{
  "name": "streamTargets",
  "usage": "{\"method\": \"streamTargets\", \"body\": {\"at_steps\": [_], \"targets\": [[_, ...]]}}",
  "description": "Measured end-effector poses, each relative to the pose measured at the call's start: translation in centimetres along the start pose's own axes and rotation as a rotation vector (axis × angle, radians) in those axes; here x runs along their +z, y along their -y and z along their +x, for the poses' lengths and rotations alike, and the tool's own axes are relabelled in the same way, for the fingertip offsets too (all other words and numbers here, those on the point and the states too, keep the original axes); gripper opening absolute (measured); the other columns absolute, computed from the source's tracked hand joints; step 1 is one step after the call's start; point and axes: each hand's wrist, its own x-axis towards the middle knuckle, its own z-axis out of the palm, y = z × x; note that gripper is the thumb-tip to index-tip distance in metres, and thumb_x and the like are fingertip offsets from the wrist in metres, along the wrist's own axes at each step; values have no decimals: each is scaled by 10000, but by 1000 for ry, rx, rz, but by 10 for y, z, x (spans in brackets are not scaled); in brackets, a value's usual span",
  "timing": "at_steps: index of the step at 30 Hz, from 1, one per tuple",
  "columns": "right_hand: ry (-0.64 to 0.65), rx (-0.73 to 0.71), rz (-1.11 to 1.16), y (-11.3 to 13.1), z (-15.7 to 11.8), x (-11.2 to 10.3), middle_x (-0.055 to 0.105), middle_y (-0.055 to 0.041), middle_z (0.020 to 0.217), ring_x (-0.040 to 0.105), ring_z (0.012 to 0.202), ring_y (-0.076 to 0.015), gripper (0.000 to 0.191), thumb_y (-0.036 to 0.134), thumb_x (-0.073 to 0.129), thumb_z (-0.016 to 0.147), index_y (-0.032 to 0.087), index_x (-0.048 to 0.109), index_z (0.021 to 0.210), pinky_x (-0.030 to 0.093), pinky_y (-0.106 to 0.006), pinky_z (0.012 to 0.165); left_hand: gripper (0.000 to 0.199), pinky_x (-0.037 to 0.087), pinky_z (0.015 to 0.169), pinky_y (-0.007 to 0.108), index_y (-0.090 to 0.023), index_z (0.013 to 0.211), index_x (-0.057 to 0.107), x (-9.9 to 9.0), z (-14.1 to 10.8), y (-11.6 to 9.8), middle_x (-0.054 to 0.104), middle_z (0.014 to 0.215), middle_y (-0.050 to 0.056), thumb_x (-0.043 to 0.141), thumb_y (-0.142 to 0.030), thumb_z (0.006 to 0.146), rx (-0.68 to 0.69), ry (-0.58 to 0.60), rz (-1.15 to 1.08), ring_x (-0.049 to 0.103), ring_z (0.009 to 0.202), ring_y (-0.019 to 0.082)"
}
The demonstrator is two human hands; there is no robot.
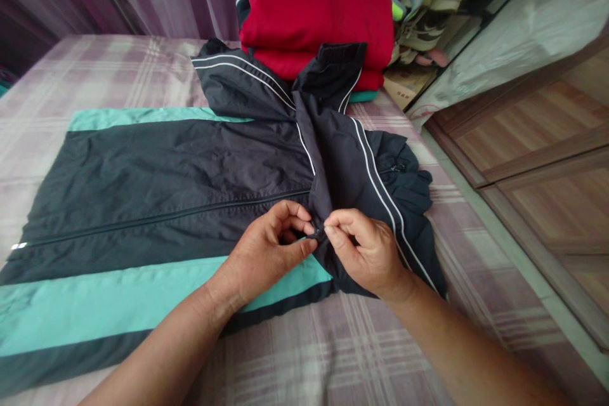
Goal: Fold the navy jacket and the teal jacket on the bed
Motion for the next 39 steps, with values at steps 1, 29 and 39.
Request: {"method": "streamTargets", "body": {"at_steps": [1,29,39], "targets": [[2,-11,-6,0,0,0,682,34,642,632,550,-118,109,192,531,930,242,624,902,485,-237,591,358,430,623,215,-196,938,550,0,0,0,622,851,-32,801,-272,694,3,3,2,524,671,66],[75,40,77,-4,-1,3,538,86,549,529,449,-89,71,181,473,932,232,494,886,385,-202,492,175,418,596,212,-184,853,580,0,-1,3,606,804,-25,693,-228,726,44,15,149,517,660,75],[59,145,24,-7,-1,6,667,28,658,657,591,-124,85,250,495,942,235,564,894,461,-213,562,173,422,581,203,-191,904,584,-1,0,3,647,888,-13,647,-195,743,50,18,167,497,610,56]]}}
